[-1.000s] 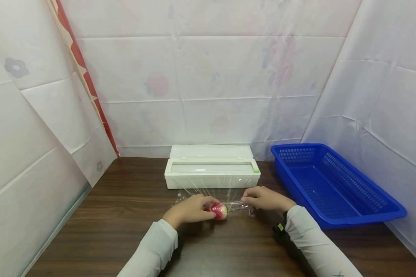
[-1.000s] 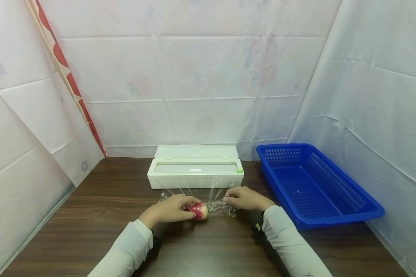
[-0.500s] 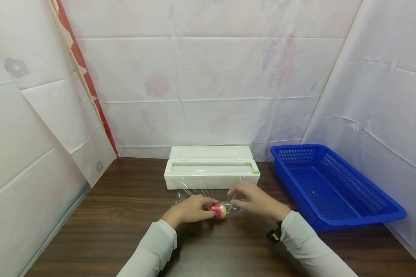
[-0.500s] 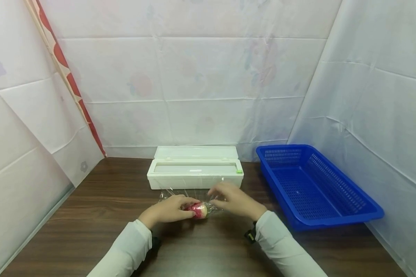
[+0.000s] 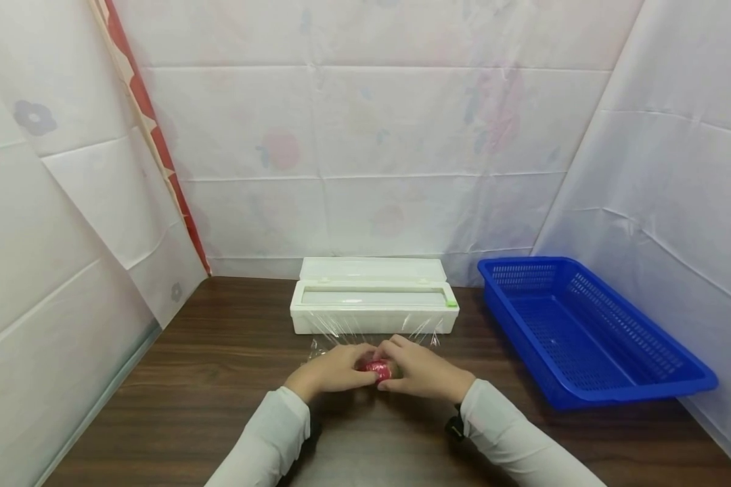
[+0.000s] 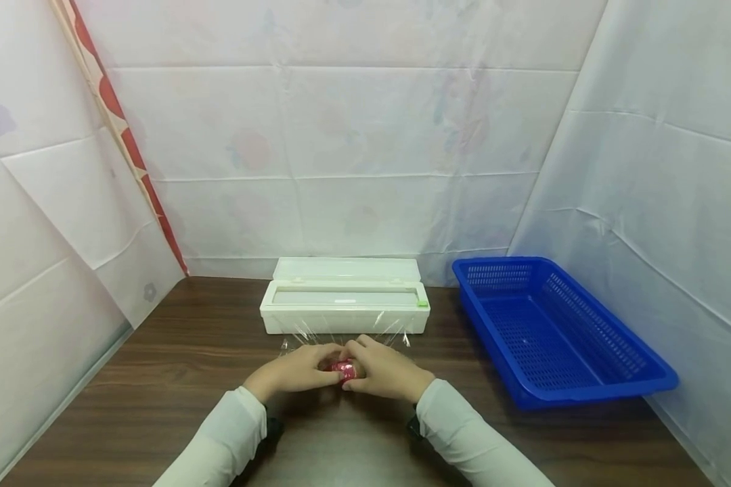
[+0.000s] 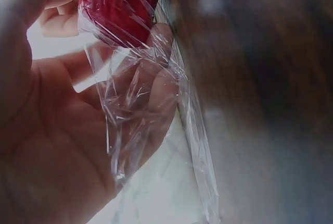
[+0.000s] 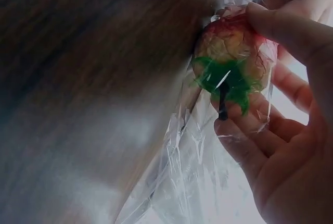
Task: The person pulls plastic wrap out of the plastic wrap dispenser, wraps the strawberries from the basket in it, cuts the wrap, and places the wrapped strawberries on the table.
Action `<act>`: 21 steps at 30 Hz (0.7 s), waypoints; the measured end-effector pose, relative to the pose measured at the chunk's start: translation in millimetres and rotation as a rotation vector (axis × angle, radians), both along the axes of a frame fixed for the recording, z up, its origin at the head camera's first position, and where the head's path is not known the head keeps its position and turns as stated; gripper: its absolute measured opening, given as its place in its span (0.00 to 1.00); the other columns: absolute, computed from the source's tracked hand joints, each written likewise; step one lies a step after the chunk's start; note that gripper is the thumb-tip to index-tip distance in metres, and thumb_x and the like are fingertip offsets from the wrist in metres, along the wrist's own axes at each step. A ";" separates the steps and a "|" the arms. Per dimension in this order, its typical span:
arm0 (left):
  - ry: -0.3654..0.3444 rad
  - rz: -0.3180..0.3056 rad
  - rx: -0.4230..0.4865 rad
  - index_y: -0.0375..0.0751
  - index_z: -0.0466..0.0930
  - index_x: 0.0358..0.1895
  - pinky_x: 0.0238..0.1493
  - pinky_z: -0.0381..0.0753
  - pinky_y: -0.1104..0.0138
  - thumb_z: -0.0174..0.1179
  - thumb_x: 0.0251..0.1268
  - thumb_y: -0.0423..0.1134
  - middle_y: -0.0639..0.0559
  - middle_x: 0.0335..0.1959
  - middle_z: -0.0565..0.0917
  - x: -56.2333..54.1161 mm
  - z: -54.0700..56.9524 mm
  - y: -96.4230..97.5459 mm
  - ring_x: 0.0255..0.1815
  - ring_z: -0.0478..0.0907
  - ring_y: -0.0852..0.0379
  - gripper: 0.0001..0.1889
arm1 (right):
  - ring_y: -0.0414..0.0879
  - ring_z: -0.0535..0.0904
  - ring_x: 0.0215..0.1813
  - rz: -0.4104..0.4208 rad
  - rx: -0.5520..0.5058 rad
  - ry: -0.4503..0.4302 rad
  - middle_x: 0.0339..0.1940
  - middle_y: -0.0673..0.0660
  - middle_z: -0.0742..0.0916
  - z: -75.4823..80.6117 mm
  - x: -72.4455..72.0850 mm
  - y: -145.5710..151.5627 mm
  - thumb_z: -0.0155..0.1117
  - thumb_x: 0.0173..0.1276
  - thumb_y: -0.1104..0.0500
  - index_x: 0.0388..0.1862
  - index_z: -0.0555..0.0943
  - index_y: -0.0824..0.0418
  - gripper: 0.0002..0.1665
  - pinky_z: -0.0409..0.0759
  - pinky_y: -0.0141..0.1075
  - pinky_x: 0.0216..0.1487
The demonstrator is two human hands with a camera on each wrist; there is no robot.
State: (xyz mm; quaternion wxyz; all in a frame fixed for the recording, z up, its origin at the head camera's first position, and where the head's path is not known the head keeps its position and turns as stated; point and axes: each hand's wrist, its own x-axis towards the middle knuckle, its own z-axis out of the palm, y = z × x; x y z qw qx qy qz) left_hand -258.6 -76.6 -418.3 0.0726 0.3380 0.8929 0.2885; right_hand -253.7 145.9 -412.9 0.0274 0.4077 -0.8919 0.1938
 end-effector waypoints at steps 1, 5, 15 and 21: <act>-0.014 0.012 0.006 0.39 0.76 0.59 0.53 0.79 0.54 0.61 0.68 0.50 0.50 0.48 0.84 0.5 0.0 -0.5 0.47 0.80 0.55 0.23 | 0.40 0.76 0.42 0.008 -0.001 0.001 0.46 0.48 0.79 -0.5 -1.0 0.0 0.75 0.64 0.51 0.53 0.77 0.54 0.23 0.78 0.35 0.44; -0.059 0.051 0.025 0.42 0.73 0.53 0.53 0.79 0.53 0.60 0.70 0.53 0.49 0.49 0.85 1.9 0.9 -3.2 0.50 0.81 0.53 0.20 | 0.41 0.79 0.48 0.031 -0.001 -0.009 0.49 0.49 0.81 0.4 -4.5 -0.3 0.74 0.65 0.51 0.57 0.75 0.53 0.25 0.79 0.37 0.48; -0.011 0.032 0.006 0.46 0.78 0.48 0.43 0.80 0.58 0.66 0.66 0.53 0.55 0.38 0.84 -1.7 3.2 -14.4 0.38 0.79 0.59 0.17 | 0.40 0.77 0.46 0.065 0.012 -0.085 0.43 0.45 0.83 4.9 -16.4 -0.3 0.73 0.66 0.53 0.49 0.77 0.50 0.16 0.77 0.34 0.44; -0.037 0.057 -0.017 0.46 0.82 0.44 0.40 0.79 0.60 0.67 0.63 0.54 0.60 0.33 0.82 -2.3 6.8 -21.4 0.35 0.78 0.60 0.16 | 0.42 0.77 0.42 0.059 -0.002 -0.145 0.40 0.42 0.82 5.6 -21.7 0.8 0.72 0.66 0.52 0.49 0.78 0.50 0.16 0.75 0.34 0.42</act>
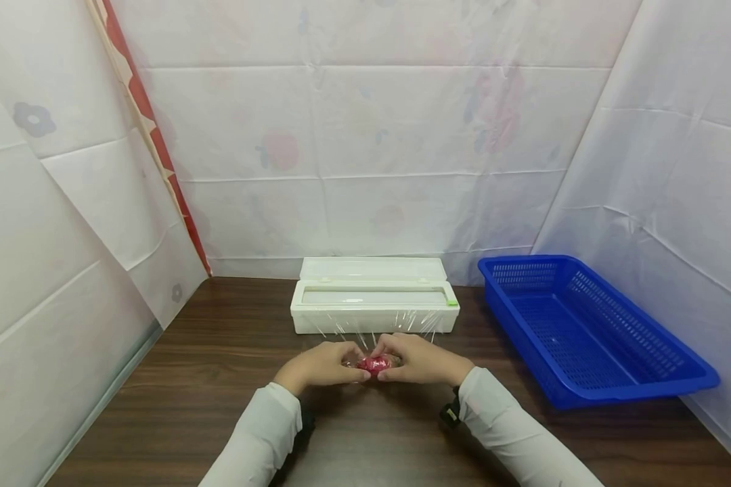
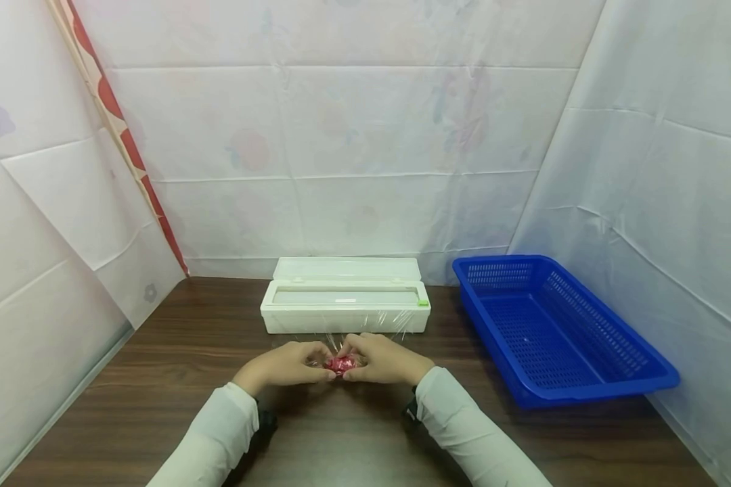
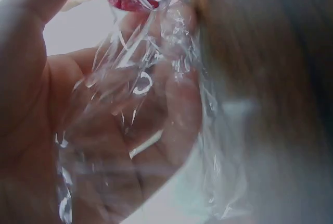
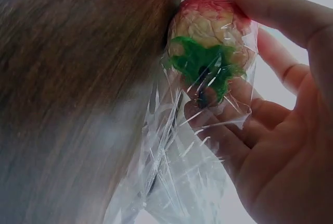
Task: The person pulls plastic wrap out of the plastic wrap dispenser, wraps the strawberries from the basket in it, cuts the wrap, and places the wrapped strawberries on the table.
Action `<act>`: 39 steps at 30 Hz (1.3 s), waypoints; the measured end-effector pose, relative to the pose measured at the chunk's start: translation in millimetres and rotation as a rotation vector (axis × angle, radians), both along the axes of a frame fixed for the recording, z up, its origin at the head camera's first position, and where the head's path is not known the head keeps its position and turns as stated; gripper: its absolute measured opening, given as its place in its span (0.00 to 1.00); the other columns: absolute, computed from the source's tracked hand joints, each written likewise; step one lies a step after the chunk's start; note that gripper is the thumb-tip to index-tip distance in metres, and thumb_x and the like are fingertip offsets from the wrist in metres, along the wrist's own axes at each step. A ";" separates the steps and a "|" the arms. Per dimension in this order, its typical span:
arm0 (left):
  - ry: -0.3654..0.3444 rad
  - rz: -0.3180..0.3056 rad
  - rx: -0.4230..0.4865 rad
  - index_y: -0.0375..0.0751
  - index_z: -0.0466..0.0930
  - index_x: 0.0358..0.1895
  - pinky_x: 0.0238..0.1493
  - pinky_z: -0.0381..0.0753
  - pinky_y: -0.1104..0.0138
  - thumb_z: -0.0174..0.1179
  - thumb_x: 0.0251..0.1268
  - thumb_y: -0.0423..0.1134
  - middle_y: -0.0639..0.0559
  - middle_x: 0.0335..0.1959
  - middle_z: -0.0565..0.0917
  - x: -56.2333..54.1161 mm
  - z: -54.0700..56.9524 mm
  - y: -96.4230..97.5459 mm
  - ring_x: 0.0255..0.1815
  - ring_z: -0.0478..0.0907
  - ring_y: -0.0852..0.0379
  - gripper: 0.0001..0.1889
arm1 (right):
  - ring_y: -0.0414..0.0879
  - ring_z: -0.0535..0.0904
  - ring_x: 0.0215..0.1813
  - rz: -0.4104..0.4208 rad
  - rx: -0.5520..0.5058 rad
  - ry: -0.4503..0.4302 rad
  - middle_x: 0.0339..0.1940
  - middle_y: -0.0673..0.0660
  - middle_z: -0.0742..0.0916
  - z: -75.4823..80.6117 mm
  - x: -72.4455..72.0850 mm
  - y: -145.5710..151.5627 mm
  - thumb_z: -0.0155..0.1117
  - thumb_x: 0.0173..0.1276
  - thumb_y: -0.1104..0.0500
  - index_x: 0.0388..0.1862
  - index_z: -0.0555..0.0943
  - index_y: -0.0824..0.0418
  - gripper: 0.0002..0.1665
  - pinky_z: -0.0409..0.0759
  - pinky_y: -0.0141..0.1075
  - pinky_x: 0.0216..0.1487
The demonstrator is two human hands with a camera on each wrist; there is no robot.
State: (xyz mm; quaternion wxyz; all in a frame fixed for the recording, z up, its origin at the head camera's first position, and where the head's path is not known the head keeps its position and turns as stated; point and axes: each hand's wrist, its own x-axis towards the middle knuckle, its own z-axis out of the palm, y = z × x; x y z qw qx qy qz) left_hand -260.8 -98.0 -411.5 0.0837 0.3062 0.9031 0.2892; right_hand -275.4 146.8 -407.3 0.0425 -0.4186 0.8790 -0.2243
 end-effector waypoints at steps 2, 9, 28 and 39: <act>-0.015 0.014 -0.019 0.47 0.83 0.42 0.38 0.77 0.61 0.67 0.63 0.54 0.61 0.30 0.81 0.6 2.4 -4.2 0.33 0.76 0.61 0.15 | 0.41 0.76 0.42 -0.003 -0.010 -0.005 0.40 0.42 0.82 0.3 -1.8 0.0 0.72 0.67 0.51 0.50 0.79 0.50 0.16 0.75 0.34 0.43; -0.087 0.047 -0.042 0.49 0.83 0.39 0.33 0.76 0.60 0.69 0.61 0.47 0.60 0.27 0.80 -0.4 7.4 -19.2 0.30 0.75 0.60 0.09 | 0.39 0.78 0.45 -0.011 -0.051 -0.044 0.43 0.44 0.84 0.6 -6.8 -0.2 0.68 0.70 0.52 0.52 0.80 0.53 0.15 0.77 0.37 0.50; 0.421 -0.049 -0.040 0.42 0.85 0.45 0.49 0.79 0.59 0.67 0.60 0.35 0.53 0.41 0.83 8.3 16.4 14.0 0.44 0.79 0.56 0.10 | 0.37 0.78 0.39 -0.035 -0.053 -0.012 0.40 0.43 0.86 1.0 -20.6 -1.1 0.66 0.73 0.51 0.45 0.79 0.54 0.10 0.78 0.36 0.42; 0.472 0.031 -0.140 0.41 0.82 0.48 0.42 0.80 0.59 0.64 0.59 0.37 0.52 0.39 0.82 21.3 15.1 27.4 0.39 0.79 0.56 0.13 | 0.39 0.73 0.40 -0.089 0.019 0.178 0.38 0.44 0.80 2.2 -20.5 -3.4 0.67 0.71 0.49 0.42 0.84 0.52 0.09 0.74 0.37 0.45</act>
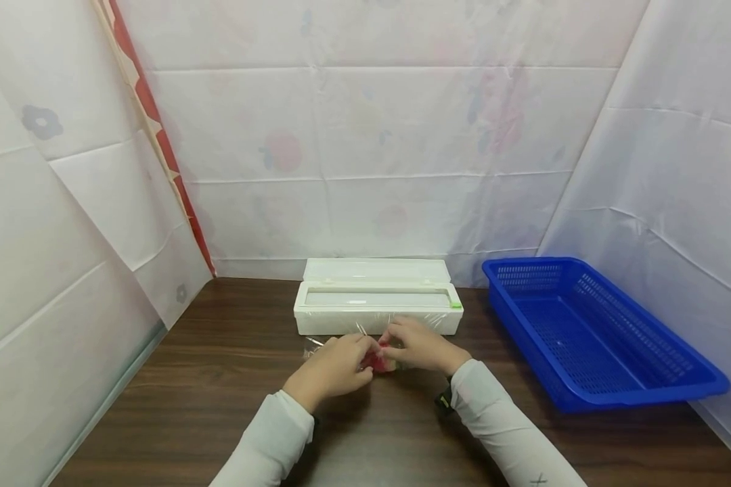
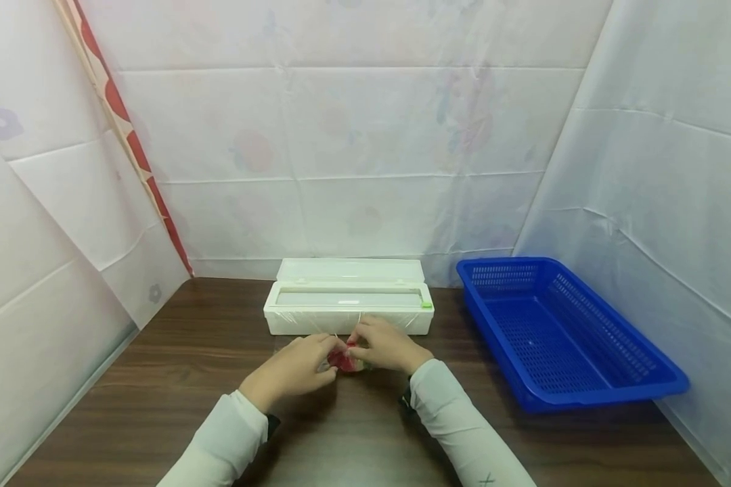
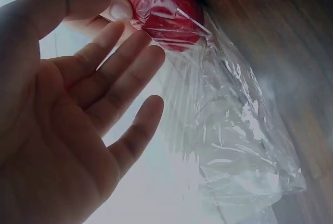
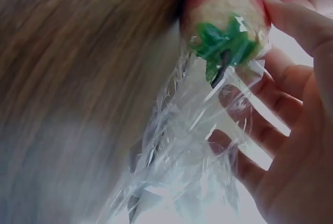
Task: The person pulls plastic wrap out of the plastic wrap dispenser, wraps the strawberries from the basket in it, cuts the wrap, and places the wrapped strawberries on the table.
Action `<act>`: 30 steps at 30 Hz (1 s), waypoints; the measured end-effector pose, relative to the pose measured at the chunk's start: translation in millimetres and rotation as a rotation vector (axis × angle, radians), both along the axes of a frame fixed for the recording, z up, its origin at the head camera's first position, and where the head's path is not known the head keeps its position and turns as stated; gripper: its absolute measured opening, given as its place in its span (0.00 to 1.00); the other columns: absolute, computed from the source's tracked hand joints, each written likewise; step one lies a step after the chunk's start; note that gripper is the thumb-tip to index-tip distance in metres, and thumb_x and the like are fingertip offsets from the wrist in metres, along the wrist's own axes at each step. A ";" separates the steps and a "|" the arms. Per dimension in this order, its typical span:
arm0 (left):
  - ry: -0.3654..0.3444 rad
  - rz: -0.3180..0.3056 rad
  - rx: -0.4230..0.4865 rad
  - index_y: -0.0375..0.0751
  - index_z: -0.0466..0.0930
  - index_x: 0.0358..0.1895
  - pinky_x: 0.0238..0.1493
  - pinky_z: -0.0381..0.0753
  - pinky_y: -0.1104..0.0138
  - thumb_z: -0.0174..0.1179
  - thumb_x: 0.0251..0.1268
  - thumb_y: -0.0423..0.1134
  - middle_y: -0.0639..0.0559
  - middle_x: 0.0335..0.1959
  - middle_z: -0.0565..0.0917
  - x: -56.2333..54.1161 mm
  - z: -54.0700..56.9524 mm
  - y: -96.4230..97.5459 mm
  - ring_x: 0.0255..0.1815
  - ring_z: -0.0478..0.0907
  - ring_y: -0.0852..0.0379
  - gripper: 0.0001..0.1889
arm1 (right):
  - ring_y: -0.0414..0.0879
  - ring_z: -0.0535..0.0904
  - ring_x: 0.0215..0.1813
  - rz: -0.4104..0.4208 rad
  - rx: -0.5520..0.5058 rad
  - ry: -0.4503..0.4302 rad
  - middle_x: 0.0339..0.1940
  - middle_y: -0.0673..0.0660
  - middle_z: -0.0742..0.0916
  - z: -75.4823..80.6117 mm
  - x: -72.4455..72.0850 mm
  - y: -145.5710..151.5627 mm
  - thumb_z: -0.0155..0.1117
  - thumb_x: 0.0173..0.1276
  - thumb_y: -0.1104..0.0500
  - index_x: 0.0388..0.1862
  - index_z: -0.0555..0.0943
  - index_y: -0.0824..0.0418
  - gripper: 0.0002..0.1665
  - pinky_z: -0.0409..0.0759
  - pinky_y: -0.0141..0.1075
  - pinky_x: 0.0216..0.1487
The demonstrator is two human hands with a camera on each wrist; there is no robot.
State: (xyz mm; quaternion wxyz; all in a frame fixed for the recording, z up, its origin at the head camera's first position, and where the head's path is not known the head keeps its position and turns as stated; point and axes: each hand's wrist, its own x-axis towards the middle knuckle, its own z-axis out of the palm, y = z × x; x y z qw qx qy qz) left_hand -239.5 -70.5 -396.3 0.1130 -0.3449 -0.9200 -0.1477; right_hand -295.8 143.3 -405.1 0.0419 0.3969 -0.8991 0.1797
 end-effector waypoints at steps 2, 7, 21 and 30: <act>0.019 0.009 -0.022 0.41 0.82 0.49 0.41 0.81 0.59 0.64 0.58 0.38 0.52 0.40 0.82 -0.1 -0.9 0.3 0.40 0.80 0.55 0.15 | 0.41 0.74 0.41 -0.009 0.008 0.034 0.39 0.45 0.81 -0.3 1.5 -0.9 0.67 0.71 0.50 0.44 0.86 0.54 0.10 0.76 0.38 0.46; 0.081 0.038 -0.097 0.39 0.82 0.52 0.43 0.81 0.56 0.64 0.55 0.42 0.50 0.42 0.82 -0.5 -4.8 2.0 0.43 0.81 0.52 0.20 | 0.46 0.77 0.49 -0.039 0.047 0.073 0.45 0.49 0.83 -2.2 2.6 -1.3 0.65 0.70 0.52 0.50 0.86 0.56 0.14 0.76 0.43 0.53; -0.035 0.118 -0.130 0.37 0.77 0.64 0.54 0.75 0.49 0.65 0.58 0.43 0.46 0.58 0.79 -4.8 -7.4 6.9 0.59 0.75 0.46 0.28 | 0.42 0.81 0.44 -0.046 -0.055 0.117 0.40 0.47 0.87 -12.5 0.0 3.2 0.67 0.71 0.52 0.46 0.79 0.54 0.10 0.80 0.41 0.47; -0.088 0.160 -0.159 0.38 0.75 0.67 0.59 0.74 0.47 0.64 0.60 0.44 0.45 0.62 0.78 -11.8 -9.5 7.3 0.62 0.73 0.45 0.30 | 0.47 0.80 0.47 -0.099 0.028 0.206 0.47 0.52 0.82 -19.3 6.3 -3.2 0.77 0.61 0.46 0.49 0.77 0.57 0.25 0.80 0.42 0.45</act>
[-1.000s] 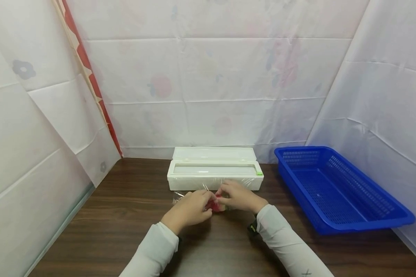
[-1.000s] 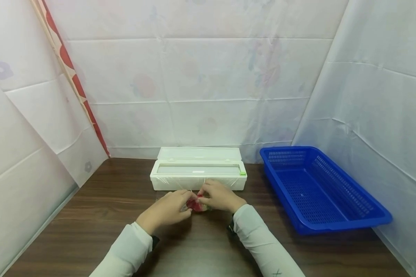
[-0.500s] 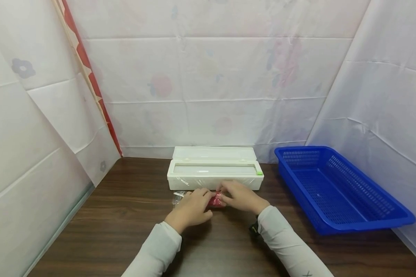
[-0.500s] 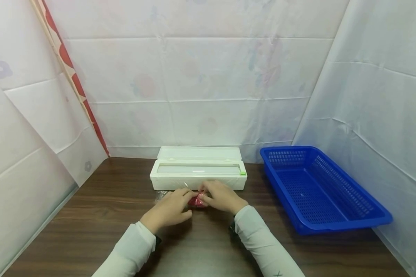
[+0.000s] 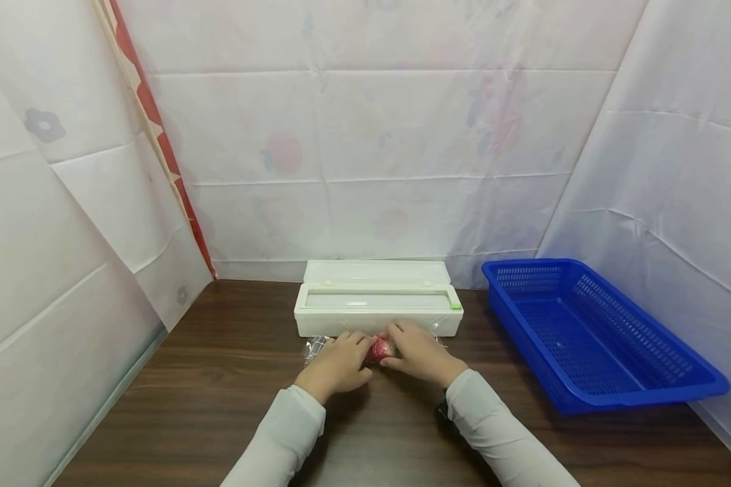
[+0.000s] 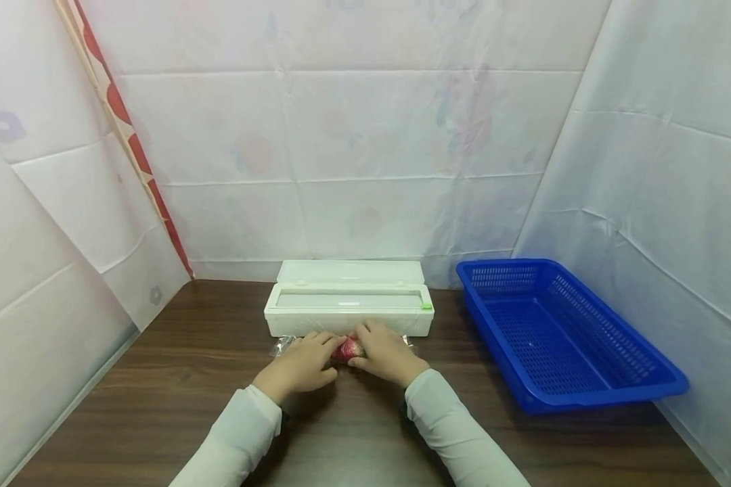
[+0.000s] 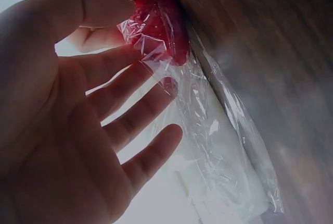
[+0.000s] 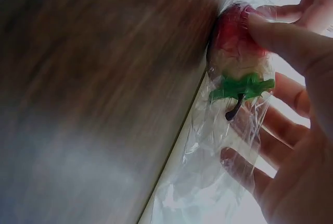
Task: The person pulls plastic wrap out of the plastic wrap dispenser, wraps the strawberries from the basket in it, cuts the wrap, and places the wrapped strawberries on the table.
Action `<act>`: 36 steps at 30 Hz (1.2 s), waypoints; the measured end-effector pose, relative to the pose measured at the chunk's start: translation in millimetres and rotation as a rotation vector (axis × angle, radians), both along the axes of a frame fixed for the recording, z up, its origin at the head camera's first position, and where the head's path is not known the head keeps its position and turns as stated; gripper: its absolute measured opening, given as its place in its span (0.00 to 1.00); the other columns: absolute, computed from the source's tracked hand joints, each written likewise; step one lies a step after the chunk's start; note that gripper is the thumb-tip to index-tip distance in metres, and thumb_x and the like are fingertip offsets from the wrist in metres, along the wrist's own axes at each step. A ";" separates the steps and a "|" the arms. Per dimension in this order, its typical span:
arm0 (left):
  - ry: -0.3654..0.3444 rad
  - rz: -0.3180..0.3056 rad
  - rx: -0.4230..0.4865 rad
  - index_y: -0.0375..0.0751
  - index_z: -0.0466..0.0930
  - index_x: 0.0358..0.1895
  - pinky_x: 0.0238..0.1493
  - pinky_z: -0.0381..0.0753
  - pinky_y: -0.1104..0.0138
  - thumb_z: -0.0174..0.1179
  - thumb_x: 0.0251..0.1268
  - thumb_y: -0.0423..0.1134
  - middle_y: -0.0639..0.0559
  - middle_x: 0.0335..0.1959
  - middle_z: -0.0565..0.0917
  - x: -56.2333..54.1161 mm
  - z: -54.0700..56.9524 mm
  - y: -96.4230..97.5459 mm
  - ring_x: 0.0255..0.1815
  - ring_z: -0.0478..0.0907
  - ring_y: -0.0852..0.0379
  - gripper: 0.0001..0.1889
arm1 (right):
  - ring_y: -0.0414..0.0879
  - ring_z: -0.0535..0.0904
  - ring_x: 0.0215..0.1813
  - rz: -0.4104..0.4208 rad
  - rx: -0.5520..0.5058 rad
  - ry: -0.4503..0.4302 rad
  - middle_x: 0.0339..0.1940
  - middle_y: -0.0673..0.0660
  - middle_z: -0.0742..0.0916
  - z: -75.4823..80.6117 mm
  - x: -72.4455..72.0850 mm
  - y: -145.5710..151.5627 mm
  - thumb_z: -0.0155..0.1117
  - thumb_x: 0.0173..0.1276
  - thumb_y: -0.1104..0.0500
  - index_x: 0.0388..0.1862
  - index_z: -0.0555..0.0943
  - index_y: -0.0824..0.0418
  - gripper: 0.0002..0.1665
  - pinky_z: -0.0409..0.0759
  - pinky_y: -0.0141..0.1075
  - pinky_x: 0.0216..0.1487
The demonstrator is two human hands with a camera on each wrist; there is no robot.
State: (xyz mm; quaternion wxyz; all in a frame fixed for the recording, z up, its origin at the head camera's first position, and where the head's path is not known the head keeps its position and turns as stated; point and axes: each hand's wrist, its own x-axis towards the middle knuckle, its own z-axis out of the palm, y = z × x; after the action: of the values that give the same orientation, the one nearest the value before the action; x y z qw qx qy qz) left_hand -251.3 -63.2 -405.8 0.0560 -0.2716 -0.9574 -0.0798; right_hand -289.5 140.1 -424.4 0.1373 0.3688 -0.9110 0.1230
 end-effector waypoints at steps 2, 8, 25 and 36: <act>-0.011 0.005 -0.002 0.38 0.75 0.67 0.59 0.74 0.46 0.64 0.60 0.44 0.45 0.62 0.78 -1.7 -0.7 0.2 0.62 0.73 0.45 0.30 | 0.46 0.79 0.45 -0.011 0.011 0.018 0.47 0.52 0.81 -0.7 -1.1 -1.5 0.76 0.61 0.46 0.48 0.78 0.57 0.24 0.80 0.41 0.44; -0.040 0.014 0.008 0.36 0.75 0.66 0.60 0.74 0.46 0.64 0.61 0.44 0.44 0.62 0.78 -5.1 -0.3 1.1 0.63 0.73 0.44 0.30 | 0.46 0.79 0.46 -0.011 -0.023 -0.015 0.45 0.52 0.81 -0.5 -5.0 -2.8 0.76 0.62 0.48 0.49 0.80 0.58 0.23 0.80 0.41 0.47; -0.158 0.015 0.054 0.39 0.71 0.70 0.63 0.69 0.41 0.61 0.66 0.44 0.43 0.67 0.74 -16.5 -4.3 -2.1 0.68 0.67 0.41 0.30 | 0.46 0.81 0.46 -0.029 -0.112 -0.228 0.42 0.52 0.84 7.6 -6.6 -0.5 0.73 0.66 0.52 0.44 0.77 0.58 0.17 0.79 0.43 0.48; -0.181 -0.023 0.126 0.37 0.71 0.70 0.63 0.68 0.40 0.59 0.65 0.41 0.41 0.65 0.74 -23.3 -7.2 -5.7 0.68 0.68 0.41 0.29 | 0.46 0.81 0.47 -0.005 -0.083 -0.252 0.42 0.52 0.84 13.0 -9.2 1.3 0.68 0.71 0.55 0.45 0.78 0.60 0.12 0.79 0.43 0.50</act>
State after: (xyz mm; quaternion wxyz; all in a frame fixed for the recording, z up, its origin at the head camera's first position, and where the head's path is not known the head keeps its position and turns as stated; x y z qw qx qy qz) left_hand -274.5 -68.9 -413.0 -0.0145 -0.2701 -0.9485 -0.1646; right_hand -298.7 141.5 -411.4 0.0372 0.3420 -0.9161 0.2057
